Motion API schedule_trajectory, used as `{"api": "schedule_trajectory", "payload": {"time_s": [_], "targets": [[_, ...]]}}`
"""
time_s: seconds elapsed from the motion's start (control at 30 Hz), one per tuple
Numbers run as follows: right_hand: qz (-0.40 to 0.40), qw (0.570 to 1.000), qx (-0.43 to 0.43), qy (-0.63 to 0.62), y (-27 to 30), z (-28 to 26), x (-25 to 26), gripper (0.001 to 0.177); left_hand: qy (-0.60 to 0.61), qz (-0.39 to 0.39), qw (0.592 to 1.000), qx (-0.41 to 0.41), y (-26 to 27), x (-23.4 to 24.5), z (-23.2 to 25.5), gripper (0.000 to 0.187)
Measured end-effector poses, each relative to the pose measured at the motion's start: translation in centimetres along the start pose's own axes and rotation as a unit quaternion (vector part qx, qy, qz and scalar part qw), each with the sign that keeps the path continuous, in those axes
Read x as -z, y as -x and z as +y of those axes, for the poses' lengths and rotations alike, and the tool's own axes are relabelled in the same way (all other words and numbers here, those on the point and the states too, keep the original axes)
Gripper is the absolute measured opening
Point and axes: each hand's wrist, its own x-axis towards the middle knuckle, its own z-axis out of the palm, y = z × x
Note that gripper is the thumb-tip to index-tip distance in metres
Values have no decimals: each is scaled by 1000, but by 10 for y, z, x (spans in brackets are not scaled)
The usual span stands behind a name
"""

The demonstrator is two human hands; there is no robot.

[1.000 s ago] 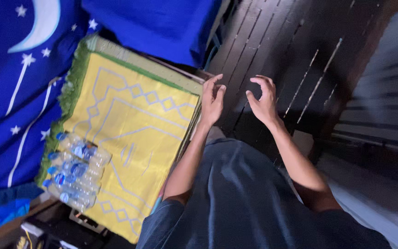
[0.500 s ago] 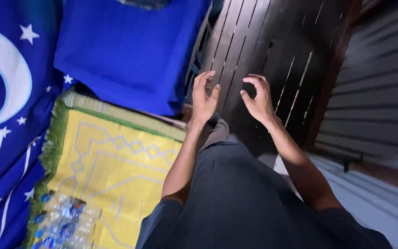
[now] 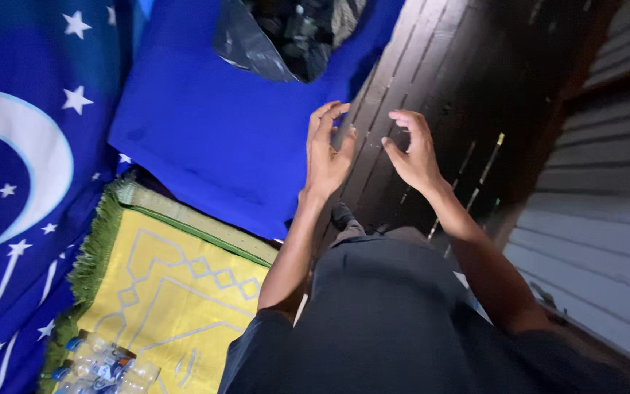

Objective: The person repeatedly reaches into a black plastic bag on a blue surface, removes individual plastic water bottles, and places them on a yellow patterned mat. The person handles several bottles one by one, arranging them in a row on the mat.

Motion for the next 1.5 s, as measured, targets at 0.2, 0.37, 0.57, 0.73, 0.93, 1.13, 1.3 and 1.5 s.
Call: {"api": "schedule_trajectory", "payload": {"time_s": [0.2, 0.37, 0.57, 0.73, 0.93, 1.13, 1.3, 1.5], "targets": [[-40, 999, -16, -31, -44, 13, -7, 46, -24, 34, 998, -39, -37, 7, 17, 41], [-57, 995, 23, -79, -105, 10, -8, 42, -32, 73, 995, -54, -76, 13, 29, 33], [-78, 979, 138, -130, -192, 20, -10, 33, -43, 103, 994, 2, -148, 4, 12, 20], [-199, 958, 164, -130, -253, 24, -20, 30, -225, 74, 971, 42, -186, -14, -35, 24], [-326, 922, 201, -55, -276, 51, -40, 29, -357, 49, 906, 222, -172, -23, -80, 49], [-433, 886, 119, 114, -276, 81, -61, 35, -324, 71, 900, 283, -164, -20, -89, 74], [-358, 912, 191, 57, -273, 97, -76, 41, -369, 49, 884, 281, -167, -36, -103, 84], [-375, 924, -5, 70, -267, 84, -71, 31, -254, 76, 931, 252, -165, -28, -107, 92]]}}
